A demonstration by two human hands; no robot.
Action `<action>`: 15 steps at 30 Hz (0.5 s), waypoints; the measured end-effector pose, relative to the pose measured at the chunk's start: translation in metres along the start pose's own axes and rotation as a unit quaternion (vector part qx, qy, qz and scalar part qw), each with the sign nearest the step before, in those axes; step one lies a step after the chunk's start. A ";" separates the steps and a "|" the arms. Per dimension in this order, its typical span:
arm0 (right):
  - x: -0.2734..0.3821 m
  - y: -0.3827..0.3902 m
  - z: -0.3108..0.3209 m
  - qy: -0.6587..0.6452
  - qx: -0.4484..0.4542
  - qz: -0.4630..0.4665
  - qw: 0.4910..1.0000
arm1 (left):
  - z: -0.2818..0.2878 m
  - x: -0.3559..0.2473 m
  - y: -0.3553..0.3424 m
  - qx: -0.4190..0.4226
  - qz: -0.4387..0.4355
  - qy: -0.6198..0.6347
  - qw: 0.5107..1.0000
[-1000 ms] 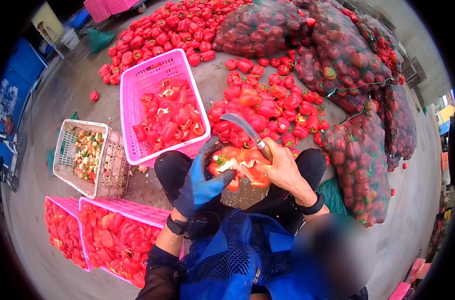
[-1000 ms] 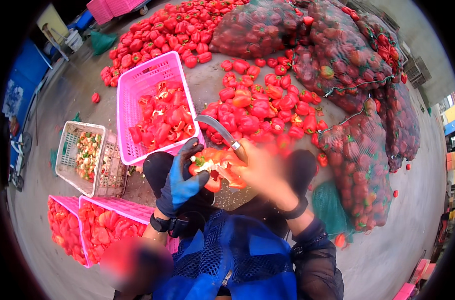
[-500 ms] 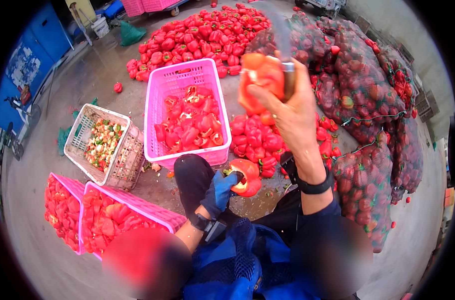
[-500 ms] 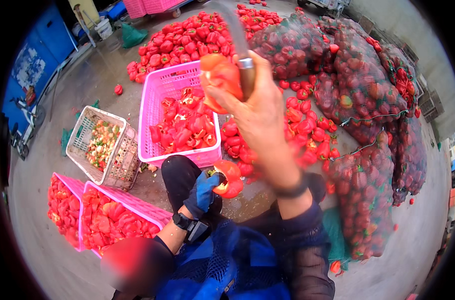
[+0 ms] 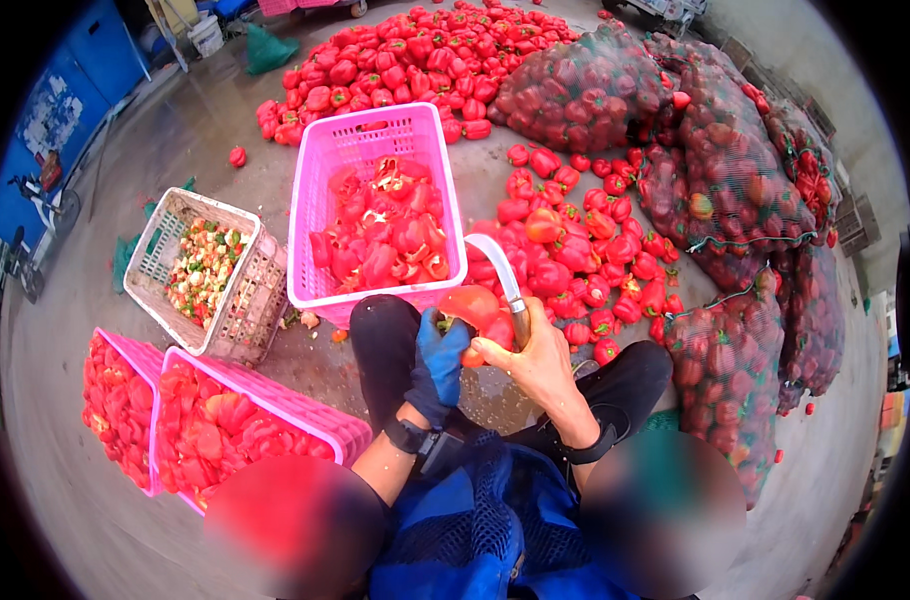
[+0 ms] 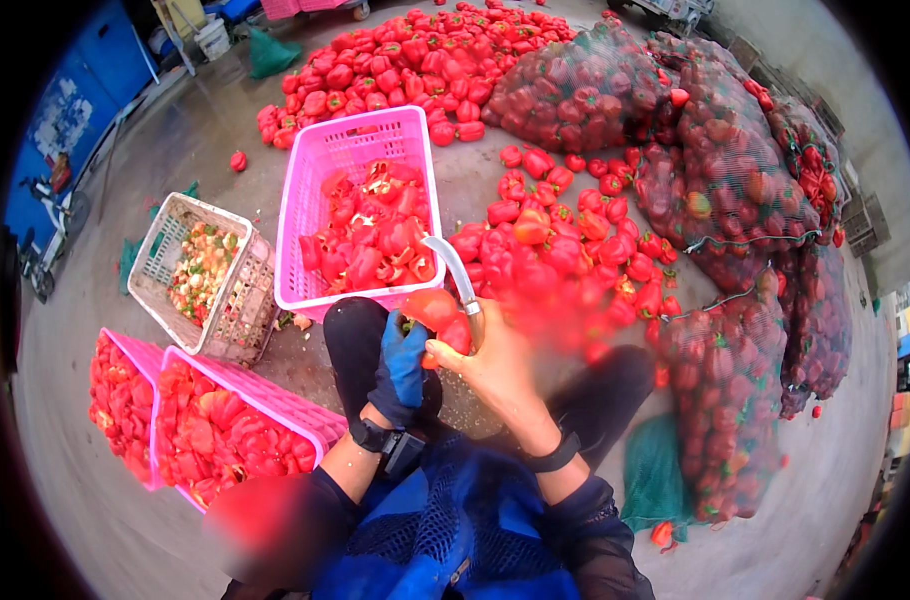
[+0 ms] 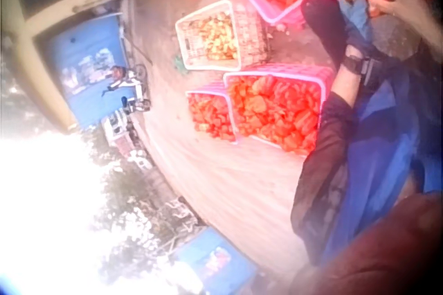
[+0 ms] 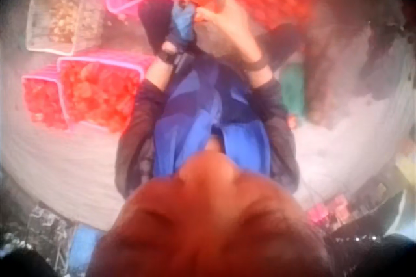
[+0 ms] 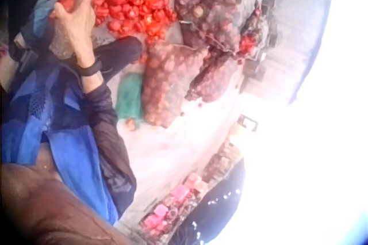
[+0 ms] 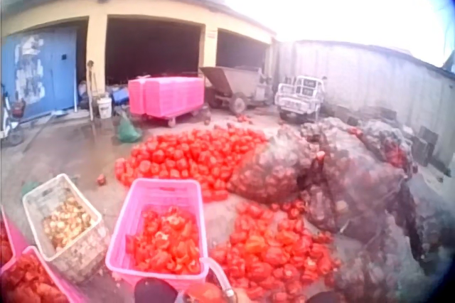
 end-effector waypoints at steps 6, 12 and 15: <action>-0.036 -0.014 0.000 0.089 0.074 -0.015 0.993 | 0.007 0.003 0.003 0.070 0.008 -0.154 0.986; -0.036 -0.007 0.022 -0.194 0.122 -0.063 0.971 | -0.005 -0.041 0.018 0.181 0.004 -0.279 0.943; -0.045 0.001 0.036 -0.208 0.141 -0.079 0.965 | -0.003 -0.057 0.021 0.297 0.051 -0.337 0.892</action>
Point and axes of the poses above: each hand's wrist, its own y-axis away from the middle knuckle, its own z-axis out of the back of the hand, x = y × z, the point moved 3 cm from there along -y, towards the middle knuckle, and after that the axes turned 4 degrees about -z, right-handed, at the moved point
